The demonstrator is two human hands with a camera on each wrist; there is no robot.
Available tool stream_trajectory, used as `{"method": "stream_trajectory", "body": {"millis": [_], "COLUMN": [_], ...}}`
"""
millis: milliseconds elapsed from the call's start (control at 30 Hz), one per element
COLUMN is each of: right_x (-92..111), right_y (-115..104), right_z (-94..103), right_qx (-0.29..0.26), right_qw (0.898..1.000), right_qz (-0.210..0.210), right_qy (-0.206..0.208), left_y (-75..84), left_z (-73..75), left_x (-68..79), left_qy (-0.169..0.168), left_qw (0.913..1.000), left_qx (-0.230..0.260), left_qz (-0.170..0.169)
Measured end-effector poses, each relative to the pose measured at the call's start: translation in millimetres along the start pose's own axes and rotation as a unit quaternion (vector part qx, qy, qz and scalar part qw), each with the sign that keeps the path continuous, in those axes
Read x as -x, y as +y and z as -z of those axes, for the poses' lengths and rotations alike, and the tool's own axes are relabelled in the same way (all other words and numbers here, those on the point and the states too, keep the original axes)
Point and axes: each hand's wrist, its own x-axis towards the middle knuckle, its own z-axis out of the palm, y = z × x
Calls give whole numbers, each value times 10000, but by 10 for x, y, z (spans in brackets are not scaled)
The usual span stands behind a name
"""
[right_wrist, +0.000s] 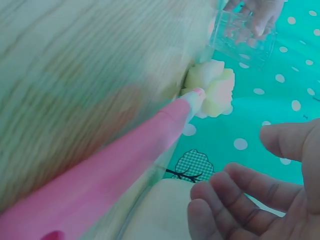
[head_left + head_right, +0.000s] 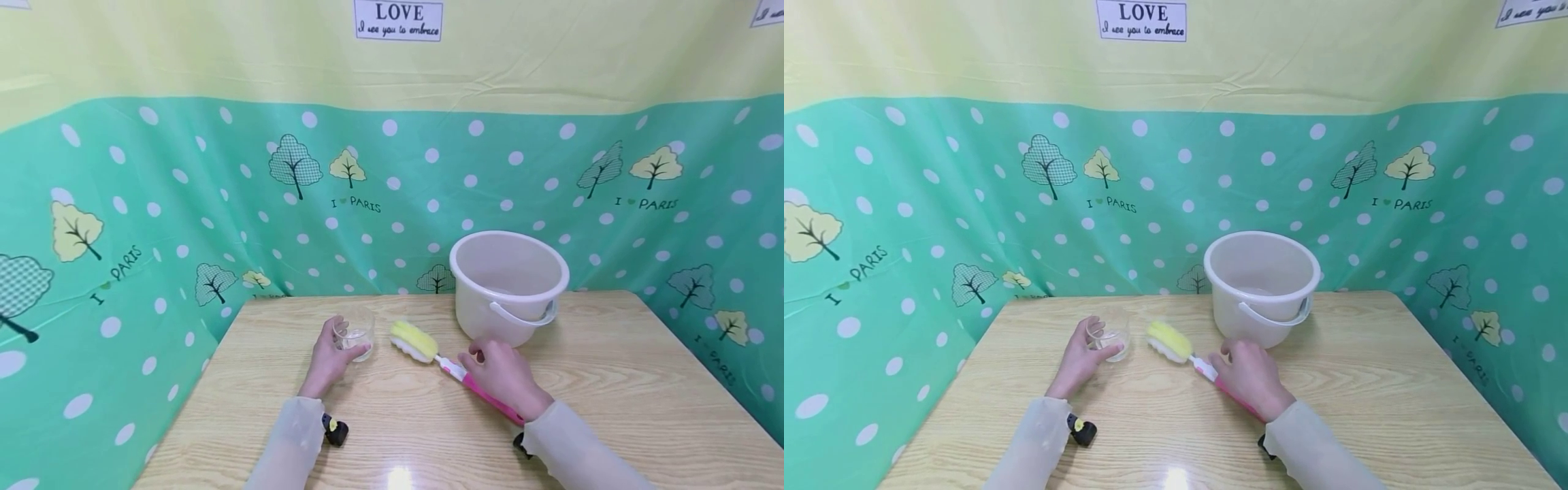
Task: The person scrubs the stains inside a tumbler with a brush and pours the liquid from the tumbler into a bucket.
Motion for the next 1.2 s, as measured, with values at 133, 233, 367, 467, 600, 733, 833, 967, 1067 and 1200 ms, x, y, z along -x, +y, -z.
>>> {"method": "stream_trajectory", "body": {"millis": [133,233,367,467,600,733,833,967,1067,1200], "right_x": [6,5,3,7,19,24,26,39,52,51], "right_y": [10,22,35,51,70,74,78,82,84,99], "right_z": [23,37,56,64,76,90,96,118,149,189], "right_qx": [-200,-305,-435,-523,-616,-682,-708,-830,-918,-940], "right_qw": [9994,9984,9966,9955,9940,9925,9917,9904,9891,9866], "right_qz": [116,182,270,340,402,470,501,459,425,512], "right_qy": [255,451,642,715,806,897,952,1006,1068,1232], "left_y": [11,16,11,2,-6,-4,-1,-2,-4,3], "left_z": [-1,-4,-1,1,-3,-4,-4,-8,-13,-21], "left_x": [0,-3,-1,-1,-10,-12,-8,-1,1,2], "left_qy": [-2,-11,10,19,-12,5,22,34,20,15], "left_qw": [9999,9998,9999,9999,9999,9999,9999,9999,10000,9999], "left_qx": [101,180,167,123,117,116,101,89,74,96], "left_qz": [-8,-4,-3,31,36,36,54,36,34,30]}}
